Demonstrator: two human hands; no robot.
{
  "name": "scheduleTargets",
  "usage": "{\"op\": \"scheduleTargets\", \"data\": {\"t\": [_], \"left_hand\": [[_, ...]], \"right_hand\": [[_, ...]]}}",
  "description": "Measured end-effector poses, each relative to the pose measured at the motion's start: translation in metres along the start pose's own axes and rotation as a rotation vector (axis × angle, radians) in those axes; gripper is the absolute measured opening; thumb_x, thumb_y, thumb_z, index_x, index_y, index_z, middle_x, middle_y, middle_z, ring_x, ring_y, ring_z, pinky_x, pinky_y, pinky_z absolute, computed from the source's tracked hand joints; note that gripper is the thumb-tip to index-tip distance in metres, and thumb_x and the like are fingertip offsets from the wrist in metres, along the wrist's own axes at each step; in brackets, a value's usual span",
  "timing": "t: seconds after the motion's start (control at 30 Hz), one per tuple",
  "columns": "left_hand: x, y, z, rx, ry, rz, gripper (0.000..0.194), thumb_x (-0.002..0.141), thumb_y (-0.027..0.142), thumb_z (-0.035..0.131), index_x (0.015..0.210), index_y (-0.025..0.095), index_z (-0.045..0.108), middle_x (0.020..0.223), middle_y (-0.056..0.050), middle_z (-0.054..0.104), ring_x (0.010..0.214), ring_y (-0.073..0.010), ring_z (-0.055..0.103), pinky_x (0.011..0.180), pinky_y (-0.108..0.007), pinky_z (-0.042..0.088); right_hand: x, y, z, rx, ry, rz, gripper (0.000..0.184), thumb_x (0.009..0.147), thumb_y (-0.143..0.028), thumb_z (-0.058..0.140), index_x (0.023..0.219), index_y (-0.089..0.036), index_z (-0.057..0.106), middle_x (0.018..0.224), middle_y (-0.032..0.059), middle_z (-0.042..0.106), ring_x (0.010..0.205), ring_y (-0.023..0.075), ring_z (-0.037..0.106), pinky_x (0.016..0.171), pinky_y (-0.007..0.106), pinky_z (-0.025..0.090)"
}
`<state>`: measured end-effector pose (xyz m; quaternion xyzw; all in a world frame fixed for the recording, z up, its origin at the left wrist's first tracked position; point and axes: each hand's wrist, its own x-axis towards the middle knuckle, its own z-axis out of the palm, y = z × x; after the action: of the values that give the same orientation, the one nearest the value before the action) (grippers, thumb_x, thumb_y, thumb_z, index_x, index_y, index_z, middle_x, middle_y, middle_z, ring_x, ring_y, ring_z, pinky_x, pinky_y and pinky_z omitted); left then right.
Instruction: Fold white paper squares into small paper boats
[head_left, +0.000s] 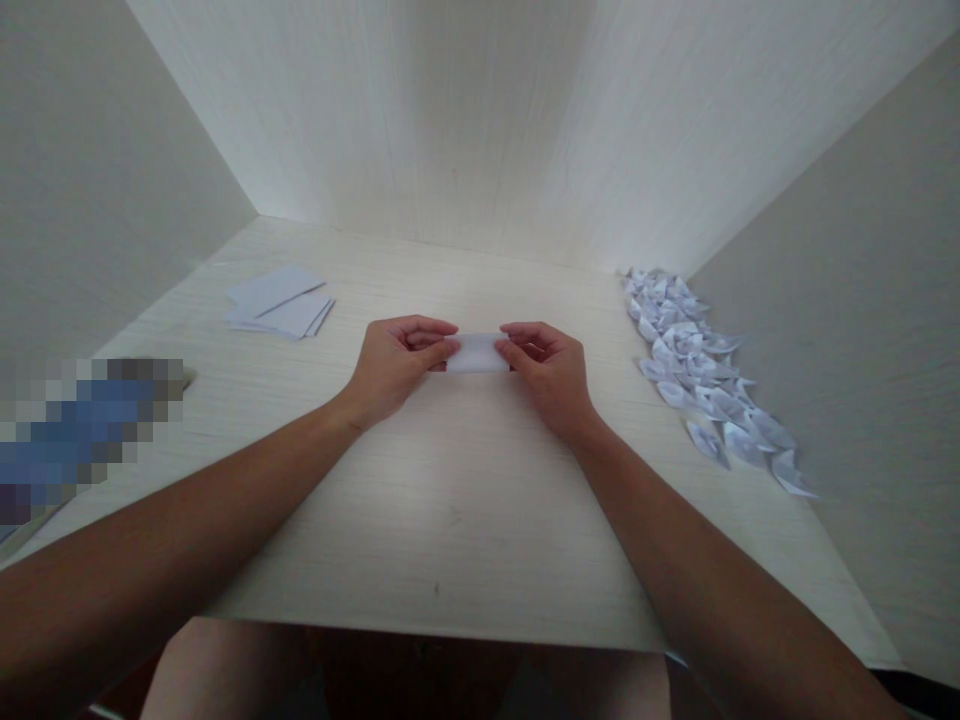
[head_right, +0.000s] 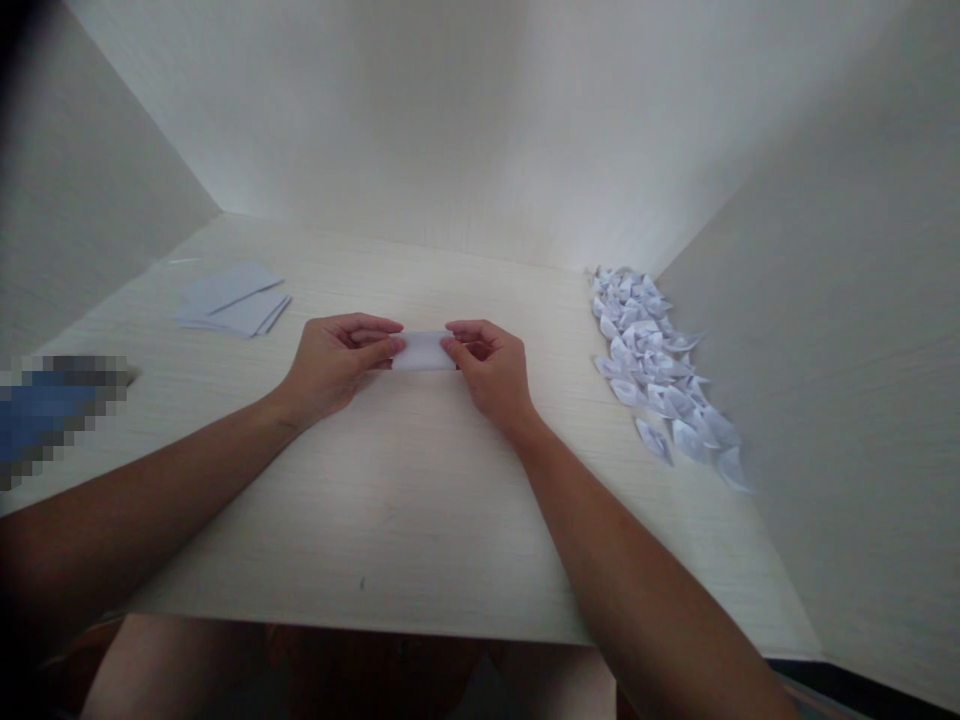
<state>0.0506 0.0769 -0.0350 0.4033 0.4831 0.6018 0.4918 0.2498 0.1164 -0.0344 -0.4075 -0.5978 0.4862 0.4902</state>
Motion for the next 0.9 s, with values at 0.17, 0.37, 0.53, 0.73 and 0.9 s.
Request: {"op": "scheduleTargets", "data": {"t": [0.17, 0.37, 0.53, 0.73, 0.9], "left_hand": [[0.0006, -0.0011, -0.0017, 0.010, -0.019, 0.007, 0.036, 0.059, 0.031, 0.098, 0.087, 0.015, 0.082, 0.076, -0.006, 0.079, 0.066, -0.0165, 0.072, 0.065, -0.029, 0.060], [0.0008, 0.0014, -0.0007, -0.028, -0.027, -0.006, 0.035, 0.058, 0.030, 0.097, 0.087, 0.015, 0.082, 0.079, -0.006, 0.079, 0.068, -0.0158, 0.072, 0.068, -0.029, 0.061], [0.0009, 0.0054, 0.0012, -0.032, 0.006, -0.048, 0.041, 0.055, 0.032, 0.098, 0.088, 0.014, 0.081, 0.077, -0.006, 0.078, 0.064, -0.0156, 0.070, 0.065, -0.031, 0.062], [0.0015, 0.0041, 0.0015, -0.022, 0.014, -0.024, 0.035, 0.055, 0.032, 0.098, 0.081, 0.015, 0.081, 0.071, -0.004, 0.077, 0.061, -0.0146, 0.069, 0.063, -0.030, 0.062], [0.0012, 0.0032, 0.0005, -0.034, 0.005, -0.006, 0.035, 0.056, 0.030, 0.098, 0.083, 0.015, 0.082, 0.071, -0.004, 0.076, 0.061, -0.0137, 0.069, 0.064, -0.029, 0.061]], "right_hand": [[-0.0012, -0.0011, 0.0009, -0.008, 0.002, -0.007, 0.026, 0.077, -0.035, 0.082, 0.099, -0.021, 0.079, 0.079, 0.0000, 0.074, 0.070, 0.0133, 0.064, 0.068, 0.030, 0.054], [-0.0009, -0.0009, 0.0007, -0.045, 0.008, -0.020, 0.027, 0.078, -0.037, 0.081, 0.099, -0.021, 0.080, 0.075, -0.0011, 0.072, 0.066, 0.0118, 0.059, 0.064, 0.027, 0.049], [-0.0005, 0.0009, 0.0001, -0.068, 0.019, -0.029, 0.027, 0.079, -0.039, 0.080, 0.098, -0.021, 0.080, 0.075, -0.0004, 0.072, 0.065, 0.0124, 0.059, 0.061, 0.028, 0.048], [-0.0009, -0.0007, 0.0005, -0.071, 0.022, -0.022, 0.025, 0.078, -0.038, 0.080, 0.096, -0.021, 0.080, 0.076, 0.0005, 0.073, 0.067, 0.0134, 0.062, 0.062, 0.028, 0.049], [-0.0010, -0.0013, 0.0004, -0.077, 0.033, -0.021, 0.024, 0.079, -0.037, 0.081, 0.096, -0.020, 0.080, 0.077, 0.0007, 0.073, 0.067, 0.0131, 0.062, 0.063, 0.028, 0.050]]}}
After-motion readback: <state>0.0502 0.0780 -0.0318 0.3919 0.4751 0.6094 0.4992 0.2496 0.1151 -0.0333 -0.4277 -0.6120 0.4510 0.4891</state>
